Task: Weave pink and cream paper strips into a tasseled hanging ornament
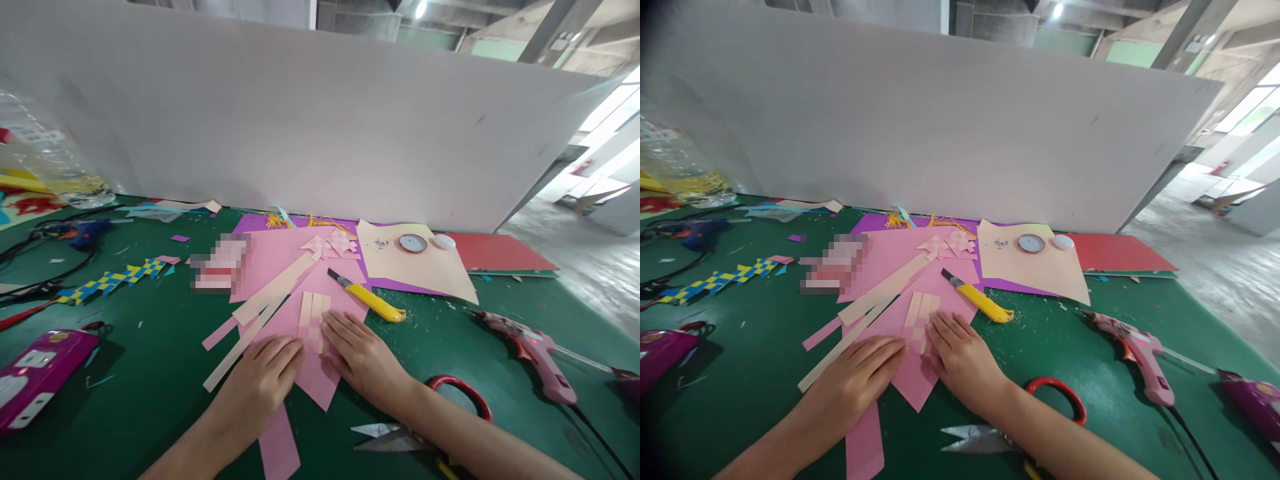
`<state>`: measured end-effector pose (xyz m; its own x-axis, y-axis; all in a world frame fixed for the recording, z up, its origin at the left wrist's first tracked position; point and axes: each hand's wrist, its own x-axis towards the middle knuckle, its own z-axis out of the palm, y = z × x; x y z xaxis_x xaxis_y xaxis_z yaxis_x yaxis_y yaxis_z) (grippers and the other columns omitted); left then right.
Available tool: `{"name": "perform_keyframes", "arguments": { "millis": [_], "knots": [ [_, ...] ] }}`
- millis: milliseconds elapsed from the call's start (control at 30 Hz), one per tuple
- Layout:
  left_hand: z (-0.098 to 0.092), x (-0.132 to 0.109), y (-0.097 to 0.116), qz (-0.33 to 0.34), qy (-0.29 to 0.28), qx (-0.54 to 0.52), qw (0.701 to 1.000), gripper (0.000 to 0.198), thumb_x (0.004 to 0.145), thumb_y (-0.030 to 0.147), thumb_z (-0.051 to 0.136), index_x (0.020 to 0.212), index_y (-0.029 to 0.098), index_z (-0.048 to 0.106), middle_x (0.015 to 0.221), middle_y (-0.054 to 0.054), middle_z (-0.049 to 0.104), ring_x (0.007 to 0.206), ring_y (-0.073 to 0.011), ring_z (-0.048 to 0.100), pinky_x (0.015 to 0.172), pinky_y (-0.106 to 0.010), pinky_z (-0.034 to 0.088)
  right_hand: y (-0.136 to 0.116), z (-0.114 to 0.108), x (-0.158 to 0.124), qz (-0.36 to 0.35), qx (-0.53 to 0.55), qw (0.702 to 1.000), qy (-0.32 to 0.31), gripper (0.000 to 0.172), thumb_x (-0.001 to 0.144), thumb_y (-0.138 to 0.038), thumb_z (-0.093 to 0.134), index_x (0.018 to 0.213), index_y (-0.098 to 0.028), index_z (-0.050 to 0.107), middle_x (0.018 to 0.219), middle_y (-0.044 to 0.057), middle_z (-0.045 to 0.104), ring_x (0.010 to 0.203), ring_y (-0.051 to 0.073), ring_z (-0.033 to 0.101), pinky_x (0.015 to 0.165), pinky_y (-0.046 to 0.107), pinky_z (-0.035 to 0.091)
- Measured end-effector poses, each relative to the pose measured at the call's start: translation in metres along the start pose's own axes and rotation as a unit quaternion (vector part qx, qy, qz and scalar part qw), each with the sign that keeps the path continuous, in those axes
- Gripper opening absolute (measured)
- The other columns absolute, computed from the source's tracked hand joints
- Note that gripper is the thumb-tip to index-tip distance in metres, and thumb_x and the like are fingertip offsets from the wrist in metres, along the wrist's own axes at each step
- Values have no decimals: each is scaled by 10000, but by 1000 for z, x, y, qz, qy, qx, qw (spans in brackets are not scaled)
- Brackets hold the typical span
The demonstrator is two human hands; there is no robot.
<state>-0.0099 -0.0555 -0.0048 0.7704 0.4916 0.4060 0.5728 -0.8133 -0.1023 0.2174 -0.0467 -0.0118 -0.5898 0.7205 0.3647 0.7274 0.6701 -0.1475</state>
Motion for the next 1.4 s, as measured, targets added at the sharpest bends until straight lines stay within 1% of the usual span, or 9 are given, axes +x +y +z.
{"name": "perform_keyframes", "arguments": {
  "millis": [267,500,667,933,1033,1100,1233,1333,1400],
  "knots": [
    [-9,17,-15,8,-21,-44,999,296,905,101,421,1133,141,606,1095,-97,661,1014,-228,605,848,-388,528,2,-5,1,-3,13,1000,-10,411,892,-267,518,1271,-107,535,1314,150,549,1253,240,472,1063,440,396],
    [-7,32,-30,163,5,103,981,247,865,29,456,1009,93,646,946,-111,700,904,-218,636,820,-376,535,3,-15,8,7,63,997,-38,361,860,-286,564,1194,-152,539,1245,103,584,1213,228,480,1085,436,340],
    [-7,32,-32,183,55,97,977,241,850,10,482,1021,71,641,919,-122,713,894,-218,652,850,-389,528,3,-12,11,-1,44,999,-30,296,856,-342,579,1094,-167,564,1159,111,609,1168,246,498,1066,468,338],
    [-5,43,-42,-12,11,-173,985,266,922,288,505,1128,176,630,991,-67,718,907,-193,668,841,-363,540,11,-18,28,19,66,997,-38,206,889,-121,455,961,-159,645,950,73,683,988,192,593,1003,389,373],
    [-15,56,-48,-122,-24,-316,940,243,930,295,486,1080,219,661,1013,-33,718,905,-166,670,780,-281,551,20,-44,42,65,143,984,-82,250,917,-170,416,795,-174,635,751,28,658,737,142,591,742,282,459],
    [-22,65,-51,-189,-36,-411,891,257,886,334,554,1091,219,659,1009,-31,712,876,-163,671,759,-267,556,30,-62,51,102,198,969,-111,281,919,-238,424,704,-174,593,633,-15,581,585,104,512,554,224,398],
    [-27,75,-51,-289,-60,-521,801,423,817,368,634,1198,192,587,925,-37,711,866,-182,670,748,-297,562,49,-77,59,179,289,924,-175,273,832,-376,558,651,-172,557,577,-56,482,513,76,414,444,206,283],
    [-23,71,-49,-313,-101,-522,787,470,842,377,591,1265,179,534,804,-27,703,788,-179,670,677,-286,553,53,-72,57,203,288,917,-187,171,795,-340,602,805,-173,642,695,-19,595,591,108,512,492,220,375],
    [-21,66,-48,-311,-126,-458,823,488,856,407,563,1291,190,516,768,-26,701,726,-182,669,622,-278,537,49,-66,51,206,240,937,-145,205,813,-265,576,977,-172,655,854,31,659,729,151,587,615,262,457]
  ]
}}
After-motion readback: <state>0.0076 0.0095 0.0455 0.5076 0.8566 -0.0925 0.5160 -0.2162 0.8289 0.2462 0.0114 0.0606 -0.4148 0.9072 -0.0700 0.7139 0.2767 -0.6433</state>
